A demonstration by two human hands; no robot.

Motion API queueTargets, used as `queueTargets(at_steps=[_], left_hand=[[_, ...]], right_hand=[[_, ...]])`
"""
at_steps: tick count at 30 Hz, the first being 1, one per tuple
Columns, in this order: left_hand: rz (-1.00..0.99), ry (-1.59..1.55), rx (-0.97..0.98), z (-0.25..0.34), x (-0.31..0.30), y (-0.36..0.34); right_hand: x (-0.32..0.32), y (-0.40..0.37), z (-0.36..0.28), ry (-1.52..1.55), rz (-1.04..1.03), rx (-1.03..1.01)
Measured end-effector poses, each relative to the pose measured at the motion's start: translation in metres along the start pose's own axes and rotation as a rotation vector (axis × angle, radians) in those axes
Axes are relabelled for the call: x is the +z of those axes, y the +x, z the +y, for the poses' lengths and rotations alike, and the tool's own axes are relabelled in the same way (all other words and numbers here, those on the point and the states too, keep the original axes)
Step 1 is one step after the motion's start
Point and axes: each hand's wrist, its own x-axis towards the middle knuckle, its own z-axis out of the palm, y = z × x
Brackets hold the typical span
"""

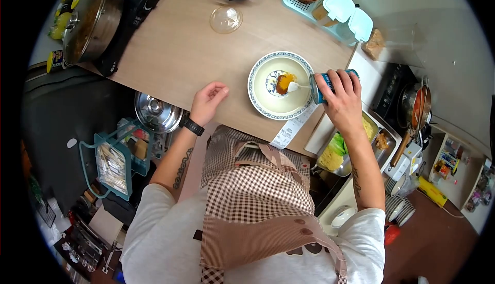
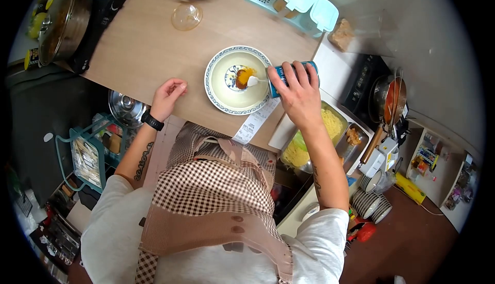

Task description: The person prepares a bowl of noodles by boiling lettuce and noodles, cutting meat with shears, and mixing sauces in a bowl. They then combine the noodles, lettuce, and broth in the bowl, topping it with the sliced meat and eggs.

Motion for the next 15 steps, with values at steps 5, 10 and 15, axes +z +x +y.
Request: queueTargets(at_steps=[5,10,15], left_hand=[[-0.043,0.065,0.000,-0.002,0.008,0.005],[-0.070,0.115,-0.022,-0.016,0.011,0.006],[-0.079,0.085,-0.033,-0.006,0.020,0.000]], right_hand=[[-0.009,-0.002,-0.001,-0.001,0.003,0.024],[-0.011,-0.006,-0.001,-0.001,0.030,0.066],[-0.003,-0.009,0.000,0.226,0.090,0.196]])
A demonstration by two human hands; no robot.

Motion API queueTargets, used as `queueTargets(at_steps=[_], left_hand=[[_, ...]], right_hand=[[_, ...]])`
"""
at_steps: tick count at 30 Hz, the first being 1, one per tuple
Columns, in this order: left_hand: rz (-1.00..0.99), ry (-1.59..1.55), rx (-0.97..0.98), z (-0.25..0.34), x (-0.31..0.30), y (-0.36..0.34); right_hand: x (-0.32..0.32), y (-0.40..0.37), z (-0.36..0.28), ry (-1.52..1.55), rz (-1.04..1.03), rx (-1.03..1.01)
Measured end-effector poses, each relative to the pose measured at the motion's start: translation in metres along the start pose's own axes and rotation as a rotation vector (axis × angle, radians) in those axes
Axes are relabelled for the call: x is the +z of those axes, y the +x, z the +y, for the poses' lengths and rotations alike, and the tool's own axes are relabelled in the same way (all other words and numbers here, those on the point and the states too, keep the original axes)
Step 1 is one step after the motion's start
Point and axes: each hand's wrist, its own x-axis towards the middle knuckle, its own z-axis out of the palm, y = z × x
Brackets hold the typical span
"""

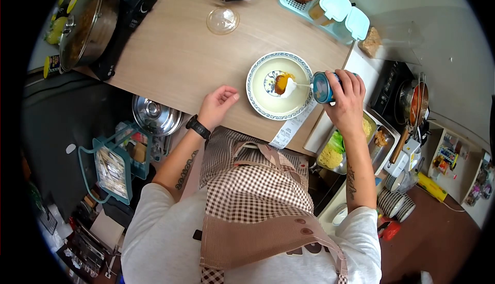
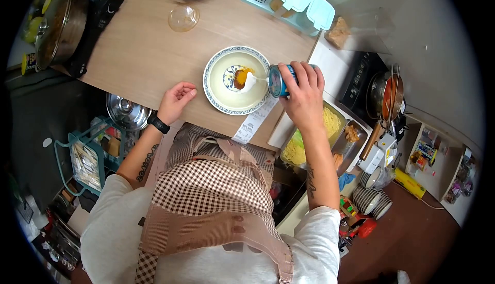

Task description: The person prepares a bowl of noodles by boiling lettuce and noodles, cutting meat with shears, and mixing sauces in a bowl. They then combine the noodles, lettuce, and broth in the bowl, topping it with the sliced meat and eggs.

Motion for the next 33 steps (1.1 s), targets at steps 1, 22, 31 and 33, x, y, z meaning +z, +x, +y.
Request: queueTargets(at_steps=[1,22,31,33], left_hand=[[-0.010,-0.010,0.000,0.001,0.001,0.000],[-0.144,-0.582,-0.174,0.004,0.059,0.010],[-0.041,-0.570,0.001,0.033,0.080,-0.040],[0.049,-0.609,-0.028,0.048,0.106,-0.062]], right_hand=[[0.006,-0.002,0.002,0.085,0.021,0.045],[0.080,-0.019,0.088,0.870,0.466,0.886],[-0.051,-0.133,0.271,-0.426,0.403,0.821],[-0.079,-0.158,0.314,-0.442,0.040,1.034]])
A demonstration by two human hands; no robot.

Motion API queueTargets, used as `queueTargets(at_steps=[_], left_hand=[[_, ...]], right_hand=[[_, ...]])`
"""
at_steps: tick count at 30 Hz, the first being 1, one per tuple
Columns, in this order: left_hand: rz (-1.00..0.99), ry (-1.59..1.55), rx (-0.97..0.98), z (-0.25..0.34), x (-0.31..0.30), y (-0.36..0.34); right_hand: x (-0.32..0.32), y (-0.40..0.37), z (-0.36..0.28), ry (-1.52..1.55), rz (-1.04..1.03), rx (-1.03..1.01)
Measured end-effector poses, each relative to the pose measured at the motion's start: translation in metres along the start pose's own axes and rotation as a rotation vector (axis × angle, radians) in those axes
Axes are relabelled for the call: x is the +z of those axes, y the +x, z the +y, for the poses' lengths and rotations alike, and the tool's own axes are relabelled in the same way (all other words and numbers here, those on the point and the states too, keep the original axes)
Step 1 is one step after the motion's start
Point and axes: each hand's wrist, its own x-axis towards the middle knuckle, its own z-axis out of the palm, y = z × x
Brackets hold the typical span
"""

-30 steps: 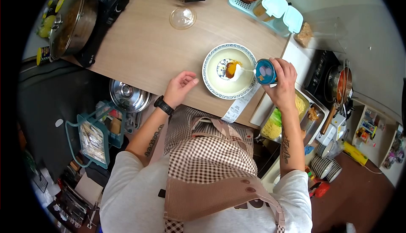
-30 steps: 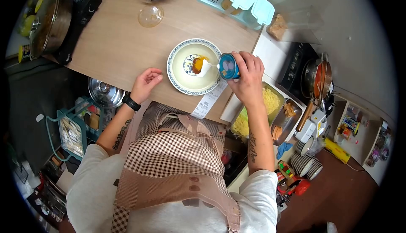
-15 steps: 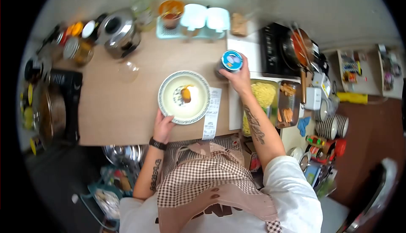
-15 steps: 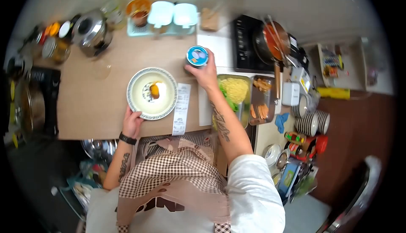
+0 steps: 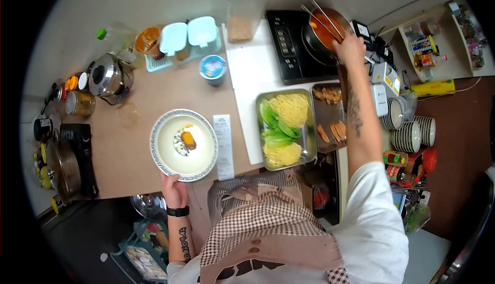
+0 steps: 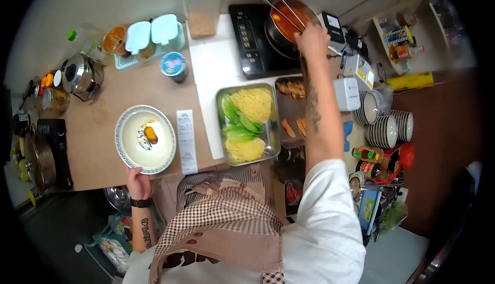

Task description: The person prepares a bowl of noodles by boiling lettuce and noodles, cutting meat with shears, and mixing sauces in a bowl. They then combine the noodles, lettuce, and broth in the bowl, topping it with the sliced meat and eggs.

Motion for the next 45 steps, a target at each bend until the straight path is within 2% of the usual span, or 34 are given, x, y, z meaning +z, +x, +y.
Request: queueTargets(at_steps=[1,2,4,5,6,7,8,10,11,13,14,18,20,21,23,30,31,34,35,36,38,39,40,42,44,45], left_hand=[[-0.009,-0.020,0.025,-0.005,0.008,-0.009],[-0.020,-0.037,0.054,-0.011,0.017,-0.016],[0.008,-0.062,0.076,-0.025,0.034,-0.032],[0.023,-0.080,0.091,-0.034,0.041,-0.039],[0.040,-0.087,0.104,-0.040,0.046,-0.049],[0.048,-0.098,0.119,-0.047,0.053,-0.053],[0.053,-0.109,0.137,-0.051,0.057,-0.055],[0.059,-0.122,0.146,-0.059,0.065,-0.066],[0.050,-0.124,0.132,-0.060,0.066,-0.071],[0.039,-0.115,0.116,-0.067,0.068,-0.077],[0.039,-0.098,0.118,-0.068,0.069,-0.079],[0.012,-0.082,0.068,-0.072,0.057,-0.078],[-0.009,-0.056,0.042,-0.066,0.064,-0.082],[-0.027,-0.045,0.055,-0.064,0.067,-0.082],[-0.052,-0.017,0.073,-0.063,0.068,-0.082],[-0.132,-0.007,0.003,-0.069,0.075,-0.079],[-0.153,0.028,-0.006,-0.069,0.077,-0.080],[-0.177,0.012,-0.013,-0.073,0.099,-0.079],[-0.194,-0.004,-0.022,-0.074,0.110,-0.078],[-0.205,0.000,-0.034,-0.074,0.117,-0.075],[-0.216,0.012,-0.051,-0.080,0.135,-0.068],[-0.229,0.012,-0.043,-0.082,0.147,-0.063],[-0.240,0.023,-0.045,-0.086,0.158,-0.057],[-0.259,0.043,-0.048,-0.095,0.182,-0.044],[-0.276,0.044,-0.034,-0.103,0.211,-0.029],[-0.283,0.045,-0.029,-0.108,0.225,-0.022]], right_hand=[[-0.002,0.010,0.014,-0.011,-0.137,0.010],[0.005,0.018,0.025,0.020,-0.182,0.008],[0.021,0.020,0.048,0.102,-0.162,-0.049],[0.034,0.022,0.062,0.289,-0.154,-0.028],[0.021,0.009,0.070,0.433,-0.049,-0.087],[0.000,-0.007,0.084,0.485,-0.105,-0.050],[-0.030,-0.035,0.090,0.538,-0.157,-0.013],[-0.040,-0.099,0.124,0.828,-0.127,-0.017],[-0.062,-0.138,0.136,0.923,-0.331,0.162],[-0.056,-0.220,0.173,1.264,-0.495,0.176],[-0.057,-0.258,0.183,1.234,-0.655,0.252],[-0.050,-0.352,0.116,1.037,-0.716,0.237],[-0.048,-0.370,0.090,0.683,-0.586,-0.021],[-0.049,-0.373,0.078,0.631,-0.634,0.004],[-0.040,-0.375,0.057,0.582,-0.548,-0.040],[0.004,-0.358,0.020,0.499,-0.436,-0.122],[0.005,-0.355,0.022,0.500,-0.489,-0.102],[0.002,-0.345,0.035,0.517,-0.465,-0.100],[0.002,-0.332,0.044,0.574,-0.476,0.005],[-0.008,-0.308,0.054,0.766,-0.569,0.240],[0.027,-0.267,0.096,1.037,-0.193,0.288],[0.031,-0.235,0.114,1.292,-0.188,0.346],[0.024,-0.200,0.123,1.520,-0.210,0.499],[0.035,-0.137,0.135,1.939,-0.146,0.570],[0.065,-0.076,0.145,2.236,-0.235,0.490],[0.072,-0.048,0.144,2.216,-0.240,0.426]])
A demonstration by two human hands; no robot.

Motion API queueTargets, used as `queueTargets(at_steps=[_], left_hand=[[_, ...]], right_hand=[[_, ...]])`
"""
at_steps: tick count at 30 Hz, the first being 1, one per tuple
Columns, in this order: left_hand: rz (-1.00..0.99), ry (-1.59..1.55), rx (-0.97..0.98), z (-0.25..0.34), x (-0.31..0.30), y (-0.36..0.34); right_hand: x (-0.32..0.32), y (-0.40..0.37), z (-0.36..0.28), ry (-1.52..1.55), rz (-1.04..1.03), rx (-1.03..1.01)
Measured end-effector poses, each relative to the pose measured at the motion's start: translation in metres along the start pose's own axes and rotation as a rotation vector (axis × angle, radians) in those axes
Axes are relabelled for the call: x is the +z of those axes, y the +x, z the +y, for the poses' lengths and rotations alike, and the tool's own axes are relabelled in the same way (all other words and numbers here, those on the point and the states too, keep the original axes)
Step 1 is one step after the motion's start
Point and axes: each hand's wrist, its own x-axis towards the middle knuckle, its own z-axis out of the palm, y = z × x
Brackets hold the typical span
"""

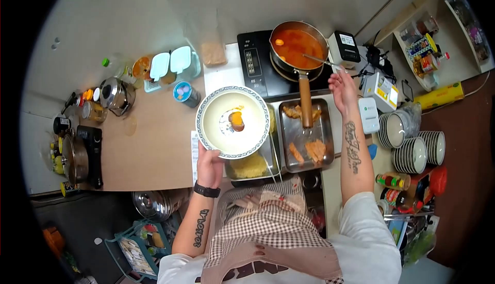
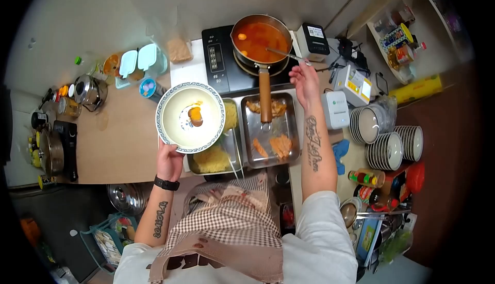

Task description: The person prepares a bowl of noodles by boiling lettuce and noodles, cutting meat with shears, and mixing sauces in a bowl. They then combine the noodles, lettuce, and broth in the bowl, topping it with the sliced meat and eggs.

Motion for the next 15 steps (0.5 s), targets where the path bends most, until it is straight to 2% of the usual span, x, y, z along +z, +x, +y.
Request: queueTargets(at_steps=[1,2,5,9,10,13,15], left_hand=[[-0.004,0.004,0.003,-0.004,0.010,0.009],[-0.006,0.007,0.002,-0.009,0.020,0.020],[0.044,0.029,-0.024,-0.023,0.044,0.047],[0.039,0.032,-0.031,-0.038,0.060,0.071],[0.036,0.033,-0.030,-0.040,0.064,0.075],[0.062,-0.003,-0.028,-0.046,0.077,0.084],[0.051,0.016,-0.029,-0.049,0.076,0.088]], right_hand=[[0.002,0.022,0.002,-0.034,-0.035,-0.014],[0.018,0.035,-0.002,-0.119,0.021,-0.026],[0.050,0.039,-0.019,-0.466,-0.079,-0.181],[0.063,0.001,-0.058,-0.905,-0.225,-0.420],[0.058,-0.004,-0.065,-0.972,-0.260,-0.534],[0.035,-0.002,-0.076,-1.152,-0.276,-0.750],[0.021,0.005,-0.068,-0.993,-0.189,-0.630]])
